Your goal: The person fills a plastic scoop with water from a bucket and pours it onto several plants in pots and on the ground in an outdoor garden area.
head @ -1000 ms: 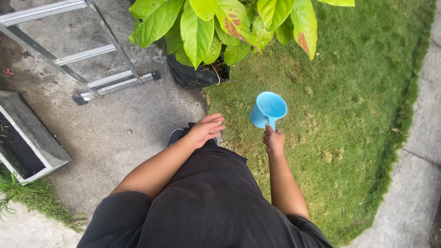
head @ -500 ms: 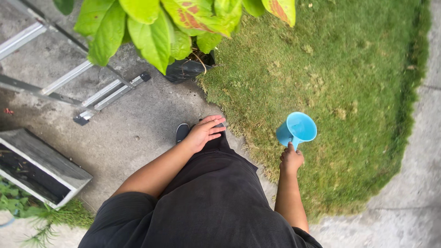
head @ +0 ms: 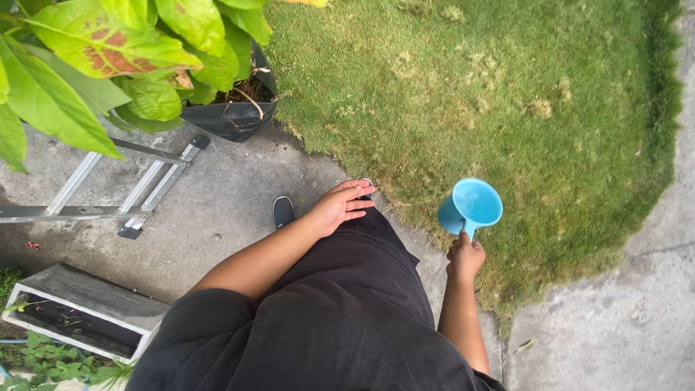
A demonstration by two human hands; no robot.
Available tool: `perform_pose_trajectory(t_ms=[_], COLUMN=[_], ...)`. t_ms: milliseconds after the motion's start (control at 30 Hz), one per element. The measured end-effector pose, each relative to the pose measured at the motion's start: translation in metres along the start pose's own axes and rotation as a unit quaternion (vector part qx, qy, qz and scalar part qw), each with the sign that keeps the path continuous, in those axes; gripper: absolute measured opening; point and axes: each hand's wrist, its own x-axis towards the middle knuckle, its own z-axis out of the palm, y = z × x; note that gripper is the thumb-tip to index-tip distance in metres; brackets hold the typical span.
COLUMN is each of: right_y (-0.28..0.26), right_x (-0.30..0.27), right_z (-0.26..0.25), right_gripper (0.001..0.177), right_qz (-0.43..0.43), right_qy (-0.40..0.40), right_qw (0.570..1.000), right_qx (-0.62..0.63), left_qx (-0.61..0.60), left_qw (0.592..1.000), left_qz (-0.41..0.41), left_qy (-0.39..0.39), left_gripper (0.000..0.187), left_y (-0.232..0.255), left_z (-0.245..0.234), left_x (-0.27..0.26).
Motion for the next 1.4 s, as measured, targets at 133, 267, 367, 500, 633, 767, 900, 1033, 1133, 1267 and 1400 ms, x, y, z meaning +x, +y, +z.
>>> perform_pose_trajectory(t_ms=[133, 267, 367, 500, 633, 767, 900, 1033, 1133, 1267, 1400], right_y=[-0.006, -0.034, -0.063, -0.102, -0.15, -0.201, -0.257, -0.327, -0.376, -0.442, -0.481], right_x=[0.053, 0.103, 0.137, 0.175, 0.207, 0.233, 0.254, 0.274, 0.287, 0.296, 0.303], right_z=[-0.029, -0.042, -0.038, -0.008, 0.046, 0.111, 0.175, 0.236, 0.28, 0.34, 0.389], right_gripper=[0.023, 0.028, 0.028, 0.028, 0.022, 0.021, 0.022, 0.017, 0.015, 0.016, 0.011], right_qz=[0.018, -0.01, -0.026, -0.052, -0.045, -0.017, -0.039, -0.047, -0.045, -0.058, -0.088], right_qy=[0.016, -0.006, -0.023, -0.055, -0.072, -0.12, -0.146, -0.197, -0.227, -0.237, -0.283], right_qw=[1.0, 1.0, 0.998, 0.996, 0.996, 0.992, 0.989, 0.979, 0.972, 0.969, 0.954], right_qx=[-0.002, -0.011, -0.047, -0.041, -0.033, 0.025, 0.004, -0.014, -0.027, -0.028, -0.031], left_qx=[-0.002, 0.0, -0.023, -0.063, -0.078, -0.094, -0.164, -0.211, -0.211, -0.195, -0.236], left_qw=[0.999, 0.998, 0.998, 0.995, 0.987, 0.984, 0.98, 0.969, 0.971, 0.973, 0.963], left_qz=[0.025, 0.054, 0.052, 0.051, 0.103, 0.097, 0.055, 0.076, 0.09, 0.118, 0.127], left_qy=[0.03, 0.032, 0.032, 0.052, 0.095, 0.117, 0.097, 0.1, 0.064, 0.027, 0.032], left_gripper=[0.045, 0.046, 0.046, 0.046, 0.045, 0.044, 0.043, 0.041, 0.039, 0.041, 0.042], left_y=[0.016, 0.022, 0.023, 0.037, 0.072, 0.104, 0.152, 0.224, 0.278, 0.353, 0.396], left_z=[0.034, 0.076, 0.098, 0.099, 0.086, 0.075, 0.062, 0.076, 0.094, 0.12, 0.13], left_x=[0.035, 0.073, 0.092, 0.103, 0.118, 0.153, 0.211, 0.281, 0.323, 0.363, 0.383])
